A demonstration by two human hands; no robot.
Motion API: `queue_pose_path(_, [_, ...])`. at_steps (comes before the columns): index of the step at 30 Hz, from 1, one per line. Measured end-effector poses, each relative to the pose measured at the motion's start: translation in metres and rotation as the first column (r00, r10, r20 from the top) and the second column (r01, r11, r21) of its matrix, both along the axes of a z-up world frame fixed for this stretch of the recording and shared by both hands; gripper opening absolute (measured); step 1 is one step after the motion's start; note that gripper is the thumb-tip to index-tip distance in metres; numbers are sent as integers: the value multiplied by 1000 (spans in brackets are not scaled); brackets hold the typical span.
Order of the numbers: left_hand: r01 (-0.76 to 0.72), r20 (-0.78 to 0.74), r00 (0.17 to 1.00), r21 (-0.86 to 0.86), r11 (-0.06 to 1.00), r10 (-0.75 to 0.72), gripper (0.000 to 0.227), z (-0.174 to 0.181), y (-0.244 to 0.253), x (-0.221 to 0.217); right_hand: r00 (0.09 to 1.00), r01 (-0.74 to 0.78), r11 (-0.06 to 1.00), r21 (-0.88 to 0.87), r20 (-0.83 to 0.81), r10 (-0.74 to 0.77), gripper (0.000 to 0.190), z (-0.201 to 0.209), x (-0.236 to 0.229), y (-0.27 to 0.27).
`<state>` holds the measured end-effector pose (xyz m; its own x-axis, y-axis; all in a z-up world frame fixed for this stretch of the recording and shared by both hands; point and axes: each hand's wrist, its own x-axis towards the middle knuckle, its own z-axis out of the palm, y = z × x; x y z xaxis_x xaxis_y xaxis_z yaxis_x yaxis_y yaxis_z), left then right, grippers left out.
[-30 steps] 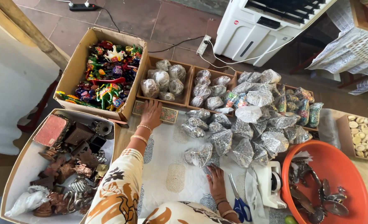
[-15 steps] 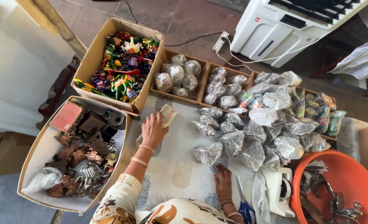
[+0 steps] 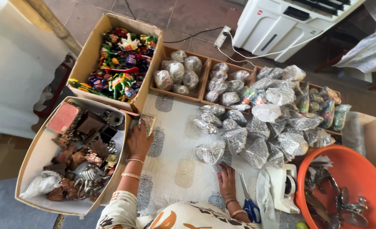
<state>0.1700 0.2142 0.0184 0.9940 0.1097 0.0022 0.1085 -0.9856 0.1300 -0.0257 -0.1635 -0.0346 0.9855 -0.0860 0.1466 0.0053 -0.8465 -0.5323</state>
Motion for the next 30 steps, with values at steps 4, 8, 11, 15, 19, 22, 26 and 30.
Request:
queue_pose_path(4, [1, 6, 1000, 34, 999, -1, 79, 23, -10, -7, 1000, 12, 1000, 21, -17, -12, 38, 7, 0, 2])
queue_pose_path(8, [55, -9, 998, 170, 984, -54, 75, 37, -29, -6, 1000, 0, 1000, 10, -20, 0, 38, 5, 3, -1])
queue_pose_path(11, [224, -54, 974, 88, 971, -220, 76, 45, -60, -2, 1000, 2, 1000, 14, -23, -1, 37, 6, 3, -1])
queue_pose_path(15, [485, -167, 808, -359, 798, -566, 92, 42, -112, -9, 999, -29, 999, 24, 24, 29, 36, 13, 2, 1])
queue_pose_path(19, [481, -147, 745, -558, 676, -651, 105, 59, -158, -45, 999, -21, 999, 44, 27, 19, 36, 16, 2, 2])
queue_pose_path(22, [467, -94, 727, -658, 590, -680, 116, 57, -171, -52, 1000, -7, 999, 47, 20, 6, 36, 18, 4, 4])
queue_pose_path(26, [477, -22, 714, -716, 509, -699, 107, 56, -177, -40, 999, -7, 999, 49, 33, 5, 36, 22, 4, 4])
queue_pose_path(30, [521, 117, 737, -726, 449, -666, 66, 25, -183, -20, 999, -16, 999, 44, 45, 14, 35, 16, 4, 2])
